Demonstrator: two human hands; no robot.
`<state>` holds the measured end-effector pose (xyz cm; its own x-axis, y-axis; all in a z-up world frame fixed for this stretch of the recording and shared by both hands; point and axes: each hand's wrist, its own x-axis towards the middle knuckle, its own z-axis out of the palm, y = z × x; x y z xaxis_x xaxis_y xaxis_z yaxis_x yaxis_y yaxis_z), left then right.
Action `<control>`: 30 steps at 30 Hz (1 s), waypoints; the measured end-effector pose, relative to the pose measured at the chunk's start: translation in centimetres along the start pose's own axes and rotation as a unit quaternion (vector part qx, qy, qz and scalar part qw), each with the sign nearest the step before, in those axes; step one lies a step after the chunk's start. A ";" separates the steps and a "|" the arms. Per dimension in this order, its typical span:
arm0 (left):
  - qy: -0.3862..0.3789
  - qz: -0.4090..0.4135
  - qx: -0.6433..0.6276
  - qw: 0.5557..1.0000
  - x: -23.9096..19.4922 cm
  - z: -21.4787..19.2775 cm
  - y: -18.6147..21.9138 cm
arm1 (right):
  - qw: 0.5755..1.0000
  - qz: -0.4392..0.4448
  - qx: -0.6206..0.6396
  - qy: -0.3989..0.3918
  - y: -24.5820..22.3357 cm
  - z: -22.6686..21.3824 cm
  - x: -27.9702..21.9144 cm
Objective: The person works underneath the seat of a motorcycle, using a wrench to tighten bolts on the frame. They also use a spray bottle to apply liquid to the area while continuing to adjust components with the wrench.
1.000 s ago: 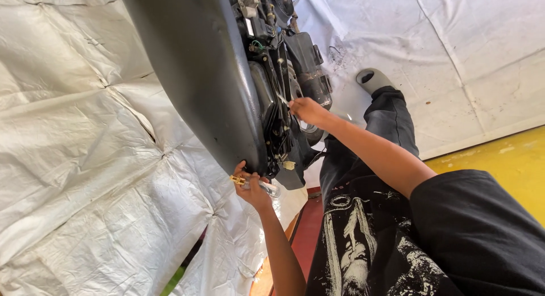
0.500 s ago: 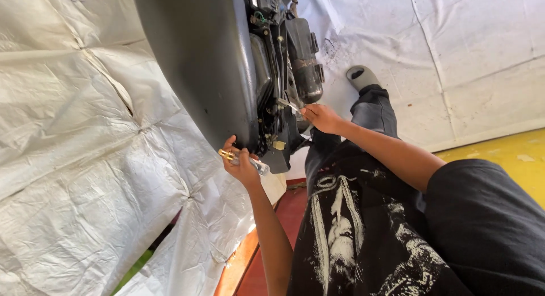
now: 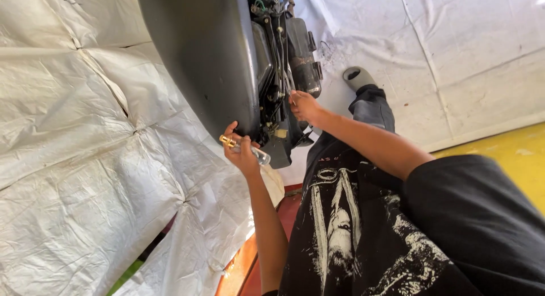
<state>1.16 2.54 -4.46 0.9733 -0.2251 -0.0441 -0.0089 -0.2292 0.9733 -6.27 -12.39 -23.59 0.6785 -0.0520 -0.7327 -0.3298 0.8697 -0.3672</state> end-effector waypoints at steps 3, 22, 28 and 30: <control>-0.022 0.005 -0.008 1.000 0.1 0.0 0.6 | 0.998 -0.024 -0.060 -0.017 -0.1 -0.9 -2.6; -0.192 -0.131 -0.076 0.970 3.5 -2.9 2.9 | 0.834 -0.296 -0.391 0.253 -1.8 0.9 4.0; -0.190 -0.105 -0.076 0.973 3.4 -3.0 2.2 | 0.909 -0.225 -0.287 0.200 1.7 3.1 -2.8; -0.198 -0.042 -0.095 0.975 3.8 -3.0 0.8 | 0.872 -0.265 -0.325 0.254 4.7 2.6 -4.0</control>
<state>5.52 4.41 -3.19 0.8041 -0.5691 -0.1720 0.1457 -0.0920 0.9850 -8.83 -6.82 -20.96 0.5244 -0.7159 -0.4610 -0.4727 0.2055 -0.8569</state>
